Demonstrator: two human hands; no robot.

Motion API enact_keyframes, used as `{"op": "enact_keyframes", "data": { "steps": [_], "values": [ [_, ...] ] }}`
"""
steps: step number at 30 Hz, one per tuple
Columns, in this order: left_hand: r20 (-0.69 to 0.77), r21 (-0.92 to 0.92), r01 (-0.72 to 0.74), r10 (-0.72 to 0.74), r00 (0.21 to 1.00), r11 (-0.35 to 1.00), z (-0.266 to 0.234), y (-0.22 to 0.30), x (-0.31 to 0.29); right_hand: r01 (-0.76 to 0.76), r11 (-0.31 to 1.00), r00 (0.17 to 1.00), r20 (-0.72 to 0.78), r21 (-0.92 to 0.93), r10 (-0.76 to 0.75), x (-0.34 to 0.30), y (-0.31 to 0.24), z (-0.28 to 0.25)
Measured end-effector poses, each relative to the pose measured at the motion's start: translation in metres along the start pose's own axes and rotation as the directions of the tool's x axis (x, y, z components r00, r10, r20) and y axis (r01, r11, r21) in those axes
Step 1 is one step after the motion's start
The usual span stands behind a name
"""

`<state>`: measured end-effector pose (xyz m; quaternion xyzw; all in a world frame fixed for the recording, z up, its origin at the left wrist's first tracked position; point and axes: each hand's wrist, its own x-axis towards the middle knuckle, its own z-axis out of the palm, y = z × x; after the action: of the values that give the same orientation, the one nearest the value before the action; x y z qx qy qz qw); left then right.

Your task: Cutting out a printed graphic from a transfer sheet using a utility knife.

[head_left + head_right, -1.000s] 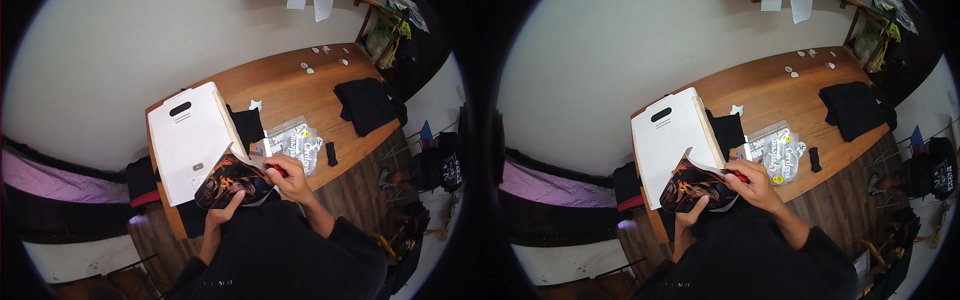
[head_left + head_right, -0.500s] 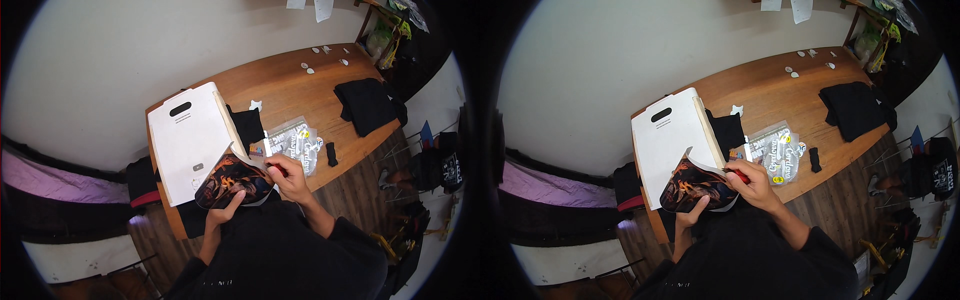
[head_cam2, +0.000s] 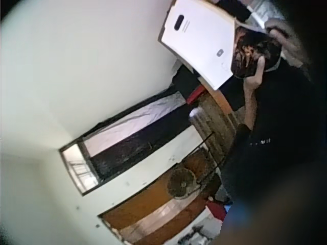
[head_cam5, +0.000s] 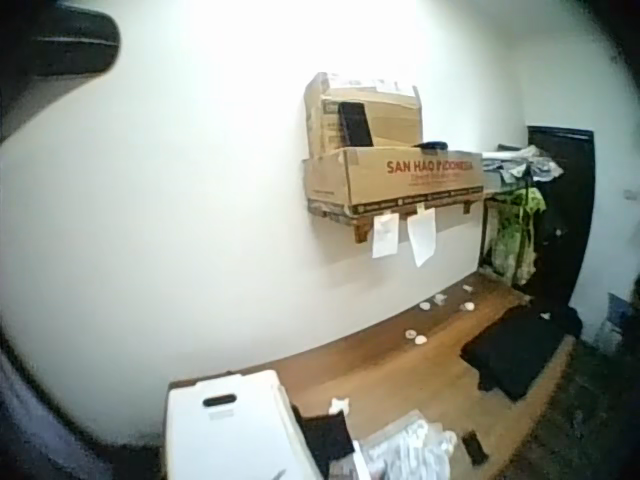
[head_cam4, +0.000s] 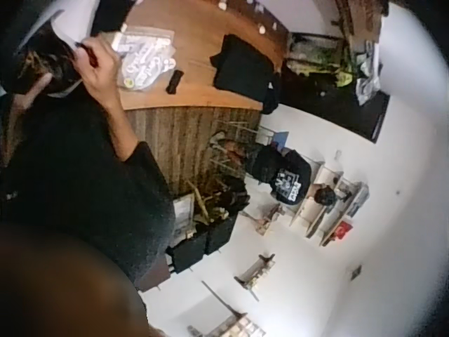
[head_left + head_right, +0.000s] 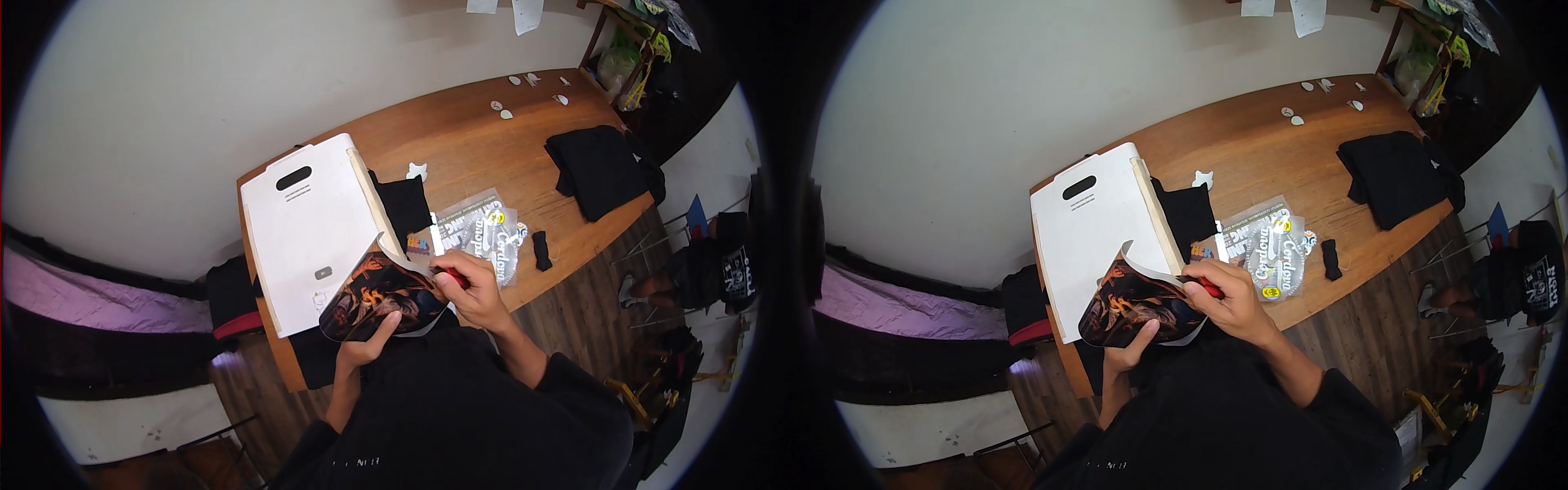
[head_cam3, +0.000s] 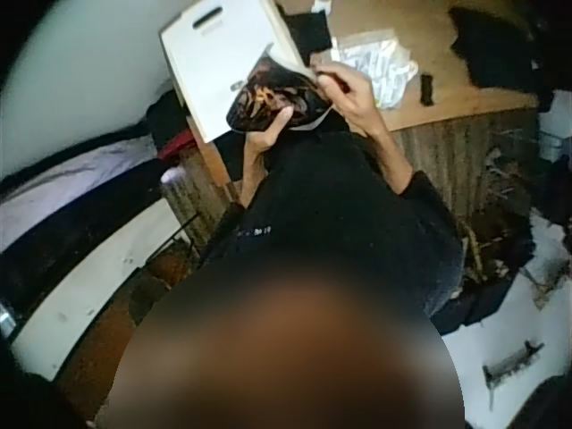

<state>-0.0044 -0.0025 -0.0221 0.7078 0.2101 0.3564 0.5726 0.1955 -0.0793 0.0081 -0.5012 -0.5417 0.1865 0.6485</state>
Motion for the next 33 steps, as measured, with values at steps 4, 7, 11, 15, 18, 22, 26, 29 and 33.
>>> {"op": "enact_keyframes", "data": {
  "steps": [4, 7, 11, 15, 18, 22, 26, 29, 33],
  "values": [
    [0.080, 0.047, 0.022, -0.026, 0.996, 0.999, -0.0006, -0.0013, -0.0012, -0.072, 0.997, 0.997, 0.031, -0.030, 0.073, -0.0008, -0.0005, 0.0010],
    [0.093, 0.031, 0.016, -0.019, 0.995, 0.999, -0.0004, -0.0016, -0.0003, -0.099, 0.995, 0.995, 0.025, -0.027, 0.100, -0.0026, -0.0015, 0.0018],
    [0.013, 0.002, -0.032, 0.032, 0.999, 0.999, 0.0004, -0.0009, -0.0009, -0.139, 0.990, 0.990, 0.014, 0.022, 0.138, -0.0029, -0.0004, 0.0022],
    [-0.005, -0.009, 0.004, -0.004, 1.000, 1.000, 0.0000, -0.0012, -0.0014, -0.006, 0.999, 1.000, 0.026, 0.045, 0.004, -0.0005, 0.0001, -0.0030],
    [0.010, -0.014, -0.008, 0.009, 1.000, 1.000, 0.0004, -0.0020, -0.0013, 0.001, 0.999, 0.999, 0.049, 0.051, -0.004, -0.0003, -0.0011, -0.0040],
    [0.079, 0.014, 0.030, -0.031, 0.996, 0.999, 0.0004, -0.0028, -0.0021, -0.068, 0.998, 0.994, 0.088, -0.011, 0.069, -0.0001, -0.0014, -0.0035],
    [0.024, -0.007, -0.027, 0.027, 0.999, 1.000, -0.0002, -0.0035, -0.0013, -0.041, 0.999, 0.997, 0.067, -0.024, 0.042, -0.0001, -0.0007, -0.0012],
    [0.011, 0.002, -0.015, 0.015, 1.000, 1.000, 0.0003, -0.0035, -0.0025, -0.049, 0.998, 0.996, 0.069, -0.034, 0.051, -0.0006, -0.0007, -0.0021],
    [-0.005, -0.002, 0.025, -0.025, 1.000, 1.000, 0.0009, -0.0025, -0.0041, -0.013, 1.000, 0.999, 0.047, -0.002, 0.013, -0.0007, -0.0010, -0.0026]
  ]
}}
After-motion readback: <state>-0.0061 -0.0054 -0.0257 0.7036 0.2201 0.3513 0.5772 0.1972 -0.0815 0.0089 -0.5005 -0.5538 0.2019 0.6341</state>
